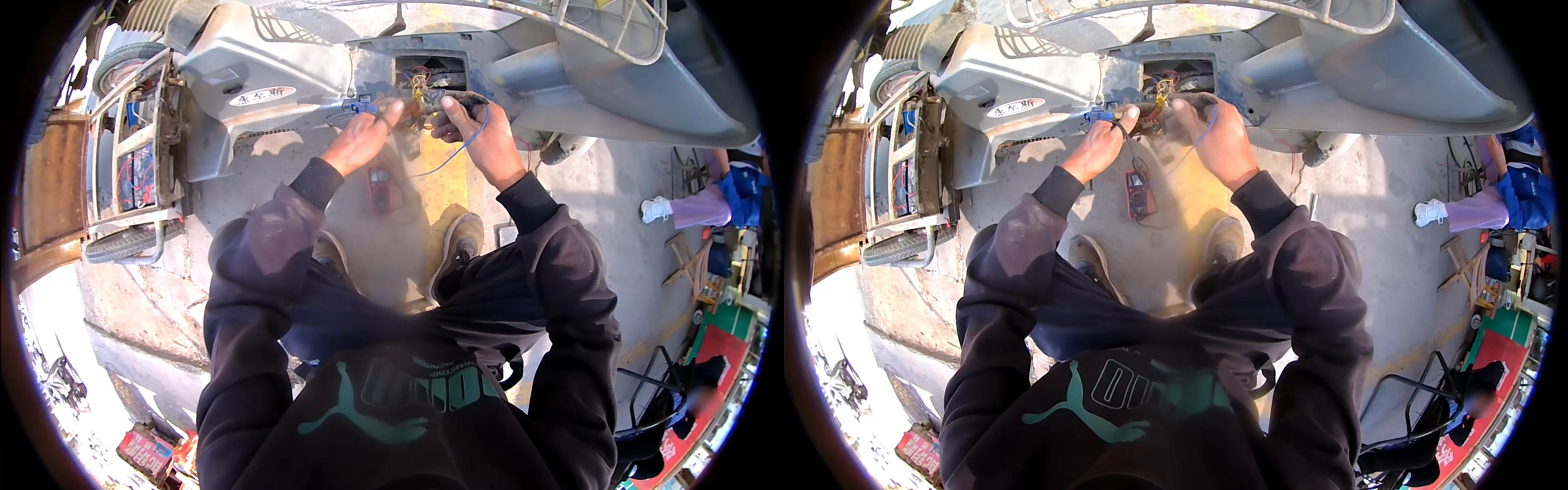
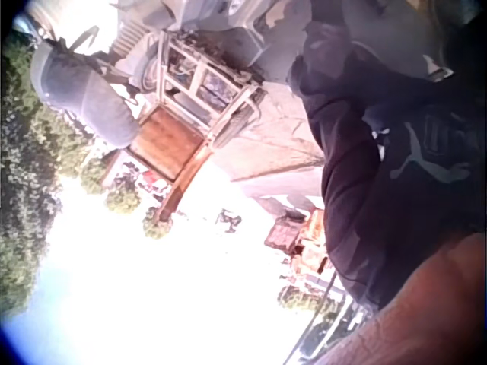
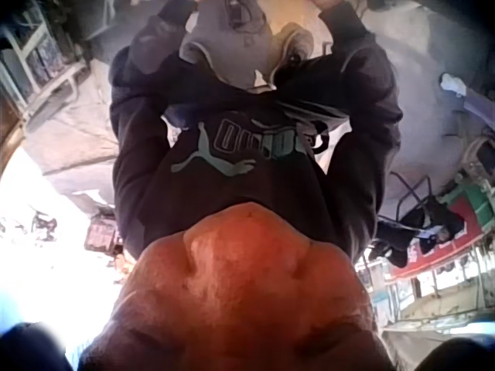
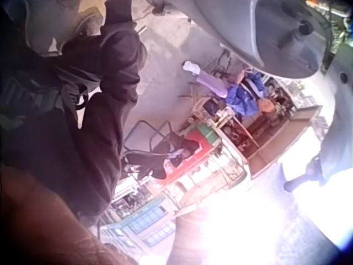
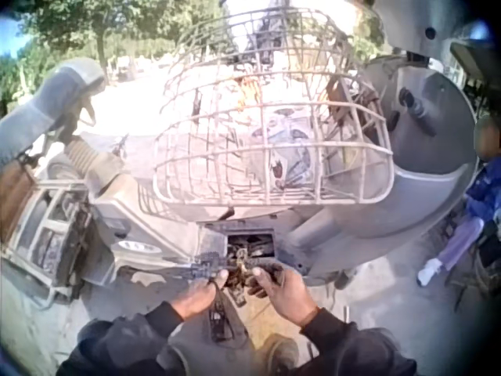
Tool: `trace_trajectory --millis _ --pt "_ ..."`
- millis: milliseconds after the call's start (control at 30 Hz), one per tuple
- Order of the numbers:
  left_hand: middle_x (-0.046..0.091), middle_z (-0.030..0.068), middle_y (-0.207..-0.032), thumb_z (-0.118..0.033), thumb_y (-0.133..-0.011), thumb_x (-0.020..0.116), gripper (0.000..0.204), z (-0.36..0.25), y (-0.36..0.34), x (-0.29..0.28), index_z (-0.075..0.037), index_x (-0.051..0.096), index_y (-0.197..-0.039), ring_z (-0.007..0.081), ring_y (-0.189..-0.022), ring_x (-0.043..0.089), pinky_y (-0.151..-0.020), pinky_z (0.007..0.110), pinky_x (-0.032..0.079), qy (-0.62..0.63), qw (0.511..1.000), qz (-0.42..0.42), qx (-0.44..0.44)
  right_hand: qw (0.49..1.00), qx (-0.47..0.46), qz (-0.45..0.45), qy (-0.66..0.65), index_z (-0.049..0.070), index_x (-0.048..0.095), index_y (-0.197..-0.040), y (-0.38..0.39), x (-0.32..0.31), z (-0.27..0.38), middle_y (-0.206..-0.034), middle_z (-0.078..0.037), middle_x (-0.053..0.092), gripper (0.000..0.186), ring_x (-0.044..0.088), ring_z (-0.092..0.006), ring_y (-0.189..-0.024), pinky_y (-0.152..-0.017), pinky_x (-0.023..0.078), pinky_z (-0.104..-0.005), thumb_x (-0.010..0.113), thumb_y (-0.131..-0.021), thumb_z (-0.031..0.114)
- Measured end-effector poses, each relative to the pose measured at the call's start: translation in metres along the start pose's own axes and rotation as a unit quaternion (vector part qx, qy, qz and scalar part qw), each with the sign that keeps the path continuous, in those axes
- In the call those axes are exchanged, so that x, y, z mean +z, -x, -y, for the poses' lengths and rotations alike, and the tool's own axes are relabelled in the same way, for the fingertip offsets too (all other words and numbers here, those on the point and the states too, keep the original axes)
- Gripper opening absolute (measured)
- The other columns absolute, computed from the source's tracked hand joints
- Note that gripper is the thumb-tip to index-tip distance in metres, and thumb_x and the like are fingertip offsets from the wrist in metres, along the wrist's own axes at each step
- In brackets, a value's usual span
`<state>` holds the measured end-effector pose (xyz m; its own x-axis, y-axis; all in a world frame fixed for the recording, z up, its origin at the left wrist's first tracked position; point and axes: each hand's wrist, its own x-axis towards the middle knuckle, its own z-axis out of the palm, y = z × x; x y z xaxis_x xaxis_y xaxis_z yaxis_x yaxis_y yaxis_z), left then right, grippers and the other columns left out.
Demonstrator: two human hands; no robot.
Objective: The person squats in front of a scooter and works on the exposed wiring under the seat. They use a multimeter to test connections and handle various wires and a silver cylindrical component, likely a controller or battery, within the scooter's frame.
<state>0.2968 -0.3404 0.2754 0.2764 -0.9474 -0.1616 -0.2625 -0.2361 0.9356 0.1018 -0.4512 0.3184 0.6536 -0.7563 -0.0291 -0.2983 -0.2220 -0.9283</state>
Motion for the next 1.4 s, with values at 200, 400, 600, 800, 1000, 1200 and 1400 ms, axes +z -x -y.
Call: trace_trajectory --millis 200,400,600,800,1000,1200,1400 --pt "0.048 0.0051 -0.069 -0.064 -0.103 0.035 0.072 -0.010 0.008 -0.008 0.000 0.064 -0.089 0.0187 -0.074 0.040 -0.071 0.038 0.038 -0.012 1.000 -0.007 -0.001 0.998 -0.003 -0.048 0.030 -0.004 0.065 -0.090 0.002 0.025 0.016 -0.075 -0.012 0.070 0.045 0.068 -0.0182 -0.066 -0.063 0.052 -0.0328 0.060 -0.101 0.040" --pt "0.068 0.0136 -0.086 -0.055 -0.106 0.034 0.063 -0.010 0.002 -0.014 -0.007 0.070 -0.124 0.0194 -0.084 0.056 -0.084 0.038 0.047 -0.079 0.996 0.035 -0.036 0.998 -0.001 -0.058 -0.020 -0.006 0.063 -0.094 0.005 0.026 0.031 -0.073 -0.014 0.069 0.045 0.068 -0.0208 -0.059 -0.060 0.053 -0.0354 0.060 -0.101 0.039" --pt "0.065 0.0179 -0.082 -0.057 -0.105 0.035 0.066 -0.011 -0.002 -0.016 -0.003 0.072 -0.112 0.0172 -0.080 0.055 -0.078 0.038 0.047 -0.087 0.992 0.047 -0.083 0.998 -0.005 -0.062 0.003 -0.006 0.064 -0.097 0.005 0.026 0.025 -0.071 -0.014 0.069 0.044 0.070 -0.0226 -0.059 -0.062 0.053 -0.0360 0.060 -0.101 0.038" --pt "0.061 0.0166 -0.078 -0.049 -0.108 0.037 0.057 0.010 -0.007 0.001 0.000 0.066 -0.109 0.0280 -0.075 0.052 -0.076 0.040 0.045 0.009 0.992 -0.041 0.120 0.970 -0.102 -0.079 0.204 -0.003 0.065 -0.102 0.011 0.023 0.040 -0.094 -0.018 0.068 0.030 0.070 -0.0337 -0.080 -0.074 0.054 -0.0414 0.064 -0.096 0.026" --pt "0.069 0.0161 -0.112 -0.017 -0.096 0.052 0.025 -0.009 -0.009 0.001 -0.006 0.068 -0.113 0.0356 -0.110 0.063 -0.090 0.043 0.051 -0.255 0.958 0.044 0.126 0.942 -0.256 -0.010 0.215 0.008 0.066 -0.118 -0.002 0.033 0.049 -0.106 -0.013 0.068 0.030 0.067 -0.0368 -0.090 -0.077 0.054 -0.0416 0.067 -0.088 0.011" --pt "0.068 0.0129 -0.112 -0.011 -0.090 0.061 0.022 0.011 -0.015 0.008 -0.006 0.064 -0.111 0.0330 -0.105 0.063 -0.089 0.037 0.051 -0.196 0.963 0.041 0.182 0.936 -0.216 -0.020 0.279 0.009 0.066 -0.110 -0.014 0.052 0.044 -0.087 -0.013 0.070 0.029 0.068 -0.0352 -0.079 -0.070 0.054 -0.0401 0.073 -0.082 0.016" --pt "0.067 0.0151 -0.101 -0.003 -0.082 0.065 0.029 0.019 -0.017 0.009 -0.003 0.067 -0.111 0.0298 -0.083 0.068 -0.073 0.038 0.053 -0.149 0.961 -0.095 0.212 0.961 -0.143 -0.088 0.219 0.004 0.062 -0.102 0.003 0.044 0.030 -0.091 -0.016 0.068 0.016 0.067 -0.0376 -0.075 -0.069 0.052 -0.0417 0.069 -0.092 0.014"
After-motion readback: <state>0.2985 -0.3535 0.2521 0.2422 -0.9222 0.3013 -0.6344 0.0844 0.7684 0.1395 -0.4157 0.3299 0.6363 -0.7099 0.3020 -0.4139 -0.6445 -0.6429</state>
